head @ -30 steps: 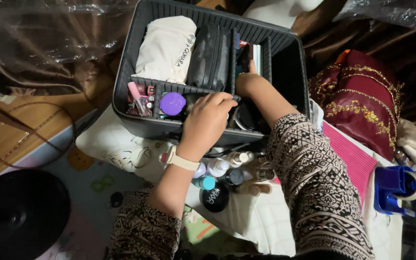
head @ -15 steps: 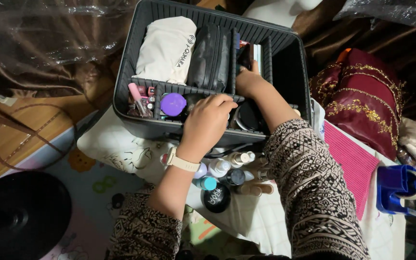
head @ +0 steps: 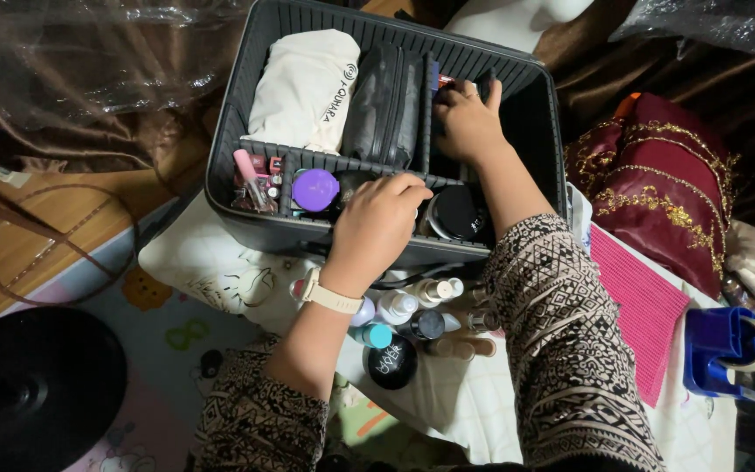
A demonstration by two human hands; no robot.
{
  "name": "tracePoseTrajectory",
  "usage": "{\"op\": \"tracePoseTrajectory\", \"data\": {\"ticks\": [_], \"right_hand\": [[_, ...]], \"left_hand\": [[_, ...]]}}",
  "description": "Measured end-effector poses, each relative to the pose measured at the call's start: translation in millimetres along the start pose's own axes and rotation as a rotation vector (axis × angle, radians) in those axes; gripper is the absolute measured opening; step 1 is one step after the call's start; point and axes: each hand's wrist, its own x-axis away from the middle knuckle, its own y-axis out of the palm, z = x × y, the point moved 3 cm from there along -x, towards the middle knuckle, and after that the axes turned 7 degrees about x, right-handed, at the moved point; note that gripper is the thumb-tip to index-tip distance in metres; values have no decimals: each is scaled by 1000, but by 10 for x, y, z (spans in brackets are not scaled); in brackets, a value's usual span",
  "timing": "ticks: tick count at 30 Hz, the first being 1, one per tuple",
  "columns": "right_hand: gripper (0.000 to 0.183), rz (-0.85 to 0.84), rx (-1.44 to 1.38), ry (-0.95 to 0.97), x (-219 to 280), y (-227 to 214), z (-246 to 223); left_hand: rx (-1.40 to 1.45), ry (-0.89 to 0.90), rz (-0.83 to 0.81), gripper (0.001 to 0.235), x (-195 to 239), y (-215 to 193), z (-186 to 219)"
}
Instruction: Organizing various cosmetic products and tools into a multi-compartment storage case
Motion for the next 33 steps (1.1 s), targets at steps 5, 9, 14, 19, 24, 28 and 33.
{"op": "tracePoseTrajectory", "data": {"ticks": [5, 9, 14, 19, 24, 28, 33], "right_hand": [[59, 61, 60, 159, -31, 148, 21], [66, -11, 3, 265, 0, 182, 100], [52, -121, 30, 352, -1, 265, 71], [32, -150, 36, 379, 8, 188, 31], [41, -151, -116, 418, 73, -82, 65], [51, -188, -272, 559, 117, -185, 254], [37, 174, -407, 539, 276, -539, 534]], "left_hand": [[-4, -6, 7, 22, 4, 7, 6], [25, -4, 27, 22, 4, -13, 15], [8, 3, 27, 21, 18, 7, 3], [12, 0, 26, 21, 17, -13, 21], [8, -24, 12, 20, 24, 0, 4], [-10, 104, -16, 21, 40, 40, -70], [106, -29, 32, 23, -3, -49, 15]]}}
